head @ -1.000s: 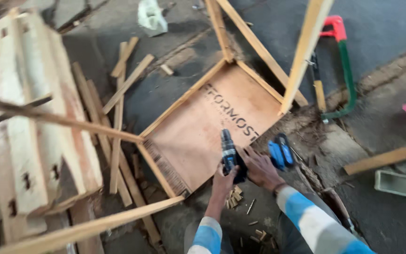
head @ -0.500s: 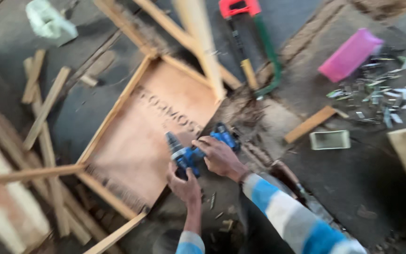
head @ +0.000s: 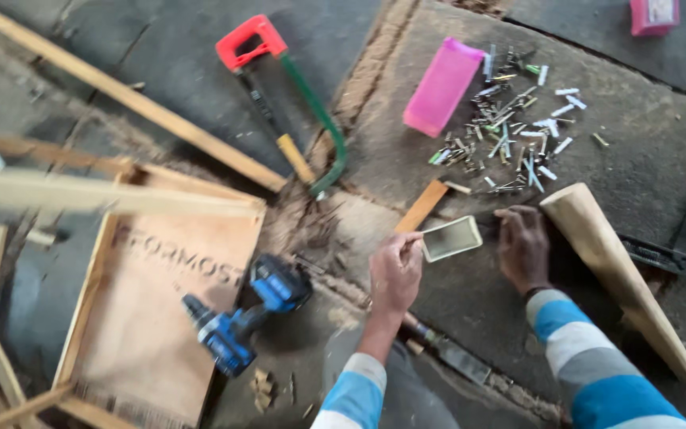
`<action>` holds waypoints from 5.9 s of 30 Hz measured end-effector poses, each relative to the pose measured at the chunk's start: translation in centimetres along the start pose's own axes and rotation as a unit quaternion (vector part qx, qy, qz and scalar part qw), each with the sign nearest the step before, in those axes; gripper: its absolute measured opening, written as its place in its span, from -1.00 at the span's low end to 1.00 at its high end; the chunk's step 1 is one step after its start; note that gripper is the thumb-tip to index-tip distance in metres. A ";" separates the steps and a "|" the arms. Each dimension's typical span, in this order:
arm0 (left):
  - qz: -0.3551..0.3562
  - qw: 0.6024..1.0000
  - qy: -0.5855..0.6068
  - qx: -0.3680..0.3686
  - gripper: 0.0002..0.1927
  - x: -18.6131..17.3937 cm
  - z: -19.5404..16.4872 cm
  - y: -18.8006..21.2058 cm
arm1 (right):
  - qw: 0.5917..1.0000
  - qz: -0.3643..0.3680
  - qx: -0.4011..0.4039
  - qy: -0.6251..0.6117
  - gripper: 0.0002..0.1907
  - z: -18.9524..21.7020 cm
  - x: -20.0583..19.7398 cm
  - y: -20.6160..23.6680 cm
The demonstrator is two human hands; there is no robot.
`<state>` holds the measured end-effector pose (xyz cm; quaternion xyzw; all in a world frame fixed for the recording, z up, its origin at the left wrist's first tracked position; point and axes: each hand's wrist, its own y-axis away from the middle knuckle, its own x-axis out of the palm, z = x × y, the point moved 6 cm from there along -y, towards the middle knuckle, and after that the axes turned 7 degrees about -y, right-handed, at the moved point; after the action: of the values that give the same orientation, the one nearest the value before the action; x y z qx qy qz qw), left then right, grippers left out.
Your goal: The person uses a cordless drill to fasten screws into a wooden frame structure. They then sort through a pile of screws and wall anchors on the ground, picking up screws and placing them into a pink container.
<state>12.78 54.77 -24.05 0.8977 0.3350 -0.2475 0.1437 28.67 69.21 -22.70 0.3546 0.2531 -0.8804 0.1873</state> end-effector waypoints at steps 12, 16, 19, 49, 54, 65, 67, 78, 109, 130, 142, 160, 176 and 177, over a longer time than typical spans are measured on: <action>0.085 0.962 -0.187 0.178 -0.82 12.9 -5.4 -15.0 | 0.997 0.010 0.071 -0.040 -0.82 -6.9 2.4 -1.4; 0.116 0.941 -0.217 0.234 -0.86 13.5 -4.7 -16.2 | 0.995 0.019 0.094 -0.027 -0.83 -8.3 3.2 -1.0; 0.133 0.916 -0.237 0.294 -0.86 14.3 -4.1 -16.0 | 0.997 0.019 0.079 0.008 -0.82 -9.2 3.5 -0.3; 0.194 0.820 -0.410 0.349 -0.10 21.1 -6.0 -18.3 | 0.994 0.033 0.095 0.030 -0.79 -12.5 5.5 2.0; 0.208 0.796 -0.419 0.383 -0.15 19.7 -5.1 -16.8 | 0.994 0.029 0.101 0.018 -0.80 -12.9 5.6 2.1; -0.067 0.883 -0.398 0.240 0.12 12.3 -4.1 -25.2 | 0.995 0.035 0.095 0.017 -0.80 -13.3 6.0 2.2; -0.126 0.859 -0.432 0.245 0.12 11.0 -4.1 -25.3 | 0.994 0.038 0.100 0.014 -0.80 -13.5 6.2 2.4; 0.059 0.950 -0.171 0.255 -0.81 17.9 -7.3 -27.1 | 0.994 0.035 0.092 0.041 -0.79 -13.6 6.2 2.7; 0.230 0.900 0.354 -0.104 -0.91 17.0 -5.7 -23.6 | 0.996 0.013 0.089 -0.014 -0.80 -11.9 5.1 2.6; 0.129 0.895 -0.246 0.349 -0.86 20.9 -8.8 -23.6 | 0.994 0.027 0.102 -0.006 -0.83 -13.3 5.6 3.8; 0.142 0.879 -0.199 0.409 -0.81 19.6 -9.9 -23.7 | 0.994 0.025 0.104 0.003 -0.81 -13.2 5.5 3.7; 0.218 0.636 -0.375 0.639 -0.88 21.7 -9.6 -24.3 | 0.995 0.026 0.098 0.013 -0.82 -13.2 5.8 3.6; 0.281 0.840 0.456 -0.086 -0.66 18.6 -4.6 -25.8 | 0.994 0.029 0.103 0.008 -0.82 -13.0 5.8 3.7; 0.275 0.841 0.454 -0.106 -0.55 18.3 -4.5 -25.7 | 0.994 0.028 0.103 0.004 -0.82 -13.0 5.8 3.7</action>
<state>9.02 85.28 -32.57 0.9442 0.1267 0.2740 0.1316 33.47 72.92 -36.08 0.3828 0.1516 -0.8948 0.1728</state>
